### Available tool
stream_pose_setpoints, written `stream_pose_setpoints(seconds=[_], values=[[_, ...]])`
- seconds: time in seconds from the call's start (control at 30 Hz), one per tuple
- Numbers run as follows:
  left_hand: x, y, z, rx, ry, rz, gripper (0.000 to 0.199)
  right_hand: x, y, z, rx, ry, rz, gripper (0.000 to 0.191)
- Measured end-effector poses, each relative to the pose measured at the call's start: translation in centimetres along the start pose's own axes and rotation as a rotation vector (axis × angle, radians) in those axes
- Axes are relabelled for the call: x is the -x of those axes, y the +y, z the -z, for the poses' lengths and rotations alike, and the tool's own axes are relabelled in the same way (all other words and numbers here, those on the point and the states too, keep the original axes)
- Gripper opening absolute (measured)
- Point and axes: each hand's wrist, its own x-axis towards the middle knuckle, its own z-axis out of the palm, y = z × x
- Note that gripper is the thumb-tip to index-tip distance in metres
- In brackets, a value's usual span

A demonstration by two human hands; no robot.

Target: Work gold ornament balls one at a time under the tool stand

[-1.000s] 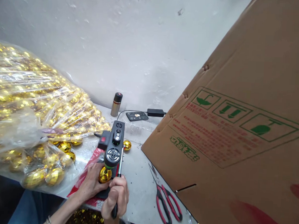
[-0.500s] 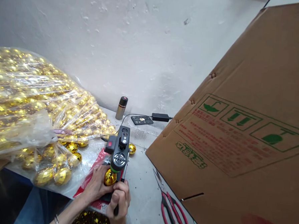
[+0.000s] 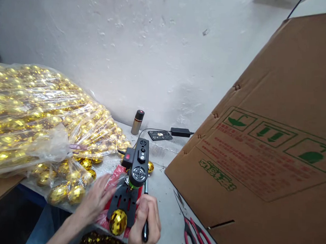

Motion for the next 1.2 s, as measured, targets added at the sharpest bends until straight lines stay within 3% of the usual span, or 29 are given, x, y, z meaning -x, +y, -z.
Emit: stream_pose_setpoints(seconds=[0.1, 0.2, 0.3, 0.43, 0.57, 0.7, 0.8, 0.87, 1.0, 1.2], values=[[-5.4, -1.3, 3.2, -0.351, -0.019, 0.163, 0.038, 0.7, 0.5, 0.1, 0.014, -0.011, -0.018, 0.034], [-9.5, -2.7, 4.8, -0.387, -0.048, 0.202, 0.046, 0.8, 0.6, 0.2, 0.021, -0.01, -0.016, 0.034], [-11.5, -3.6, 4.9, -0.35, -0.085, 0.216, 0.048, 0.8, 0.6, 0.1, 0.012, -0.003, -0.013, 0.032], [-12.2, -3.8, 4.7, -0.235, -0.135, 0.234, 0.045, 0.7, 0.4, 0.0, -0.016, -0.016, 0.002, 0.031], [-11.2, -2.5, 4.6, -0.04, -0.144, 0.219, 0.049, 0.1, -0.3, -0.1, -0.02, -0.012, -0.005, 0.034], [-7.8, 0.1, 2.9, 0.283, -0.155, 0.233, 0.049, -1.1, -1.6, -0.5, -0.023, 0.006, -0.022, 0.038], [-4.5, 2.0, 0.5, 0.813, -0.175, 0.439, 0.062, -1.9, -2.4, -0.7, -0.015, -0.001, -0.023, 0.04], [-2.7, 2.8, -1.1, 0.937, -0.182, 0.535, 0.071, -2.2, -2.6, -0.7, -0.006, -0.01, -0.008, 0.039], [-0.6, 3.0, -3.1, 0.863, -0.104, 0.524, 0.075, -2.1, -2.6, -0.5, 0.014, -0.029, 0.031, 0.036], [0.3, 2.6, -3.2, 0.515, -0.089, 0.295, 0.06, -1.6, -2.4, -0.2, 0.019, -0.045, 0.034, 0.032]])
